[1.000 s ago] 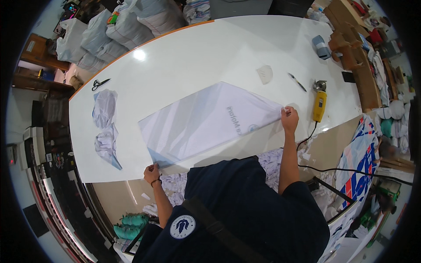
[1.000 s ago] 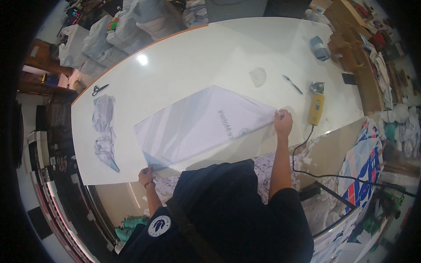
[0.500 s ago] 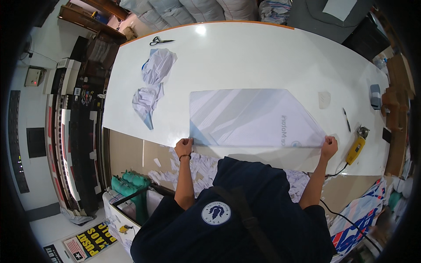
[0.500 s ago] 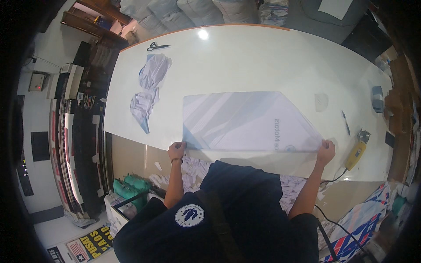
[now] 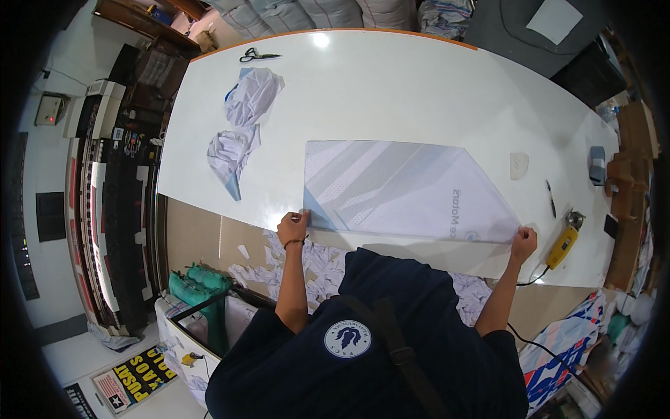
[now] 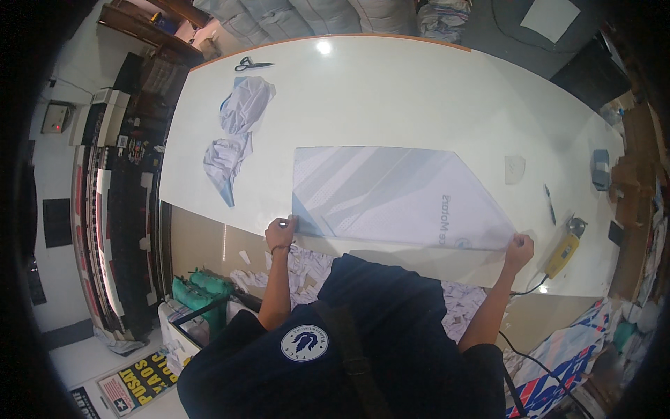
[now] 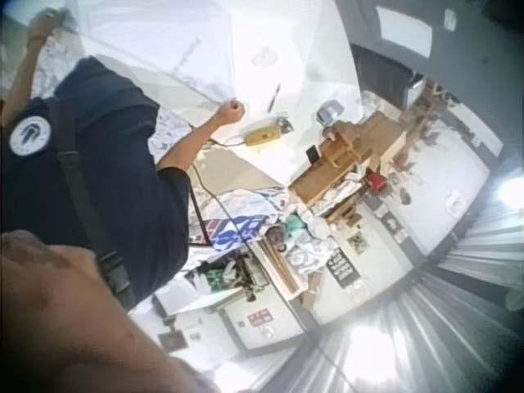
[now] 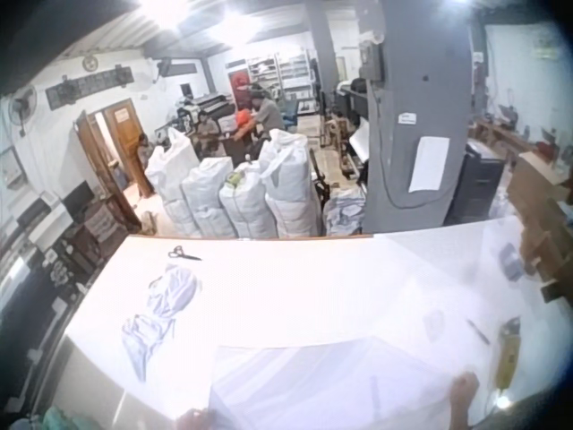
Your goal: The person uses a yellow electric cutter to trim the edges of a white fabric piece on a table. They repeatedly fold and unfold the fabric, aligning it before cutting along the edges. A coworker is visible nearby handling other fabric pieces.
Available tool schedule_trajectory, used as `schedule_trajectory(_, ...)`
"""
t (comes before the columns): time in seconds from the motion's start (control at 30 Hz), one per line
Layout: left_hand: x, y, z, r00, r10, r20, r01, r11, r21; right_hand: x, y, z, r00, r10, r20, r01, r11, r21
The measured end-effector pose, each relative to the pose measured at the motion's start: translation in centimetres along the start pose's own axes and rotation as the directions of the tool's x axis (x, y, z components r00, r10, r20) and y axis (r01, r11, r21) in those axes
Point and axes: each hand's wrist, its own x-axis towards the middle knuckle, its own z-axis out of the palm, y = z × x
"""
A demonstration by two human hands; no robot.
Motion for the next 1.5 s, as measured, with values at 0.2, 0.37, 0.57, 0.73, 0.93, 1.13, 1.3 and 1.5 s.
schedule_trajectory(0.2,1.9,2.7,0.2,1.000,0.021,-0.014,-0.022,0.999,-0.047,-0.1,-0.2,0.0,1.000,-0.013,0.022,0.015,0.994,-0.107)
schedule_trajectory(0.37,5.0,4.5,2.1,0.987,0.118,-0.109,-0.136,0.975,-0.177,0.1,-0.3,0.0,0.997,-0.045,0.063,0.052,0.991,-0.123)
schedule_trajectory(0.57,8.3,7.5,3.5,0.978,0.150,-0.142,-0.180,0.956,-0.231,0.2,0.1,-0.2,0.987,0.030,0.159,-0.008,0.990,-0.140)
schedule_trajectory(0.73,9.4,8.6,5.3,0.861,0.402,-0.311,-0.454,0.884,-0.112,0.0,0.8,-0.1,0.990,-0.005,0.144,0.033,0.981,-0.193)
schedule_trajectory(0.93,8.4,8.3,7.0,0.682,0.604,-0.413,-0.645,0.762,0.050,-0.4,0.1,0.1,0.985,0.072,0.159,-0.037,0.976,-0.214)
schedule_trajectory(1.13,8.4,8.2,6.7,0.665,0.617,-0.421,-0.671,0.741,0.025,-0.4,-0.4,0.0,0.985,0.085,0.150,-0.054,0.978,-0.203)
schedule_trajectory(1.3,8.7,8.1,6.3,0.708,0.584,-0.396,-0.642,0.766,-0.018,-0.4,-0.4,0.1,0.986,0.069,0.152,-0.037,0.978,-0.208)
schedule_trajectory(1.5,10.3,8.1,5.3,0.843,0.421,-0.335,-0.486,0.864,-0.136,-0.7,-0.4,0.3,0.991,0.049,0.122,-0.025,0.981,-0.190)
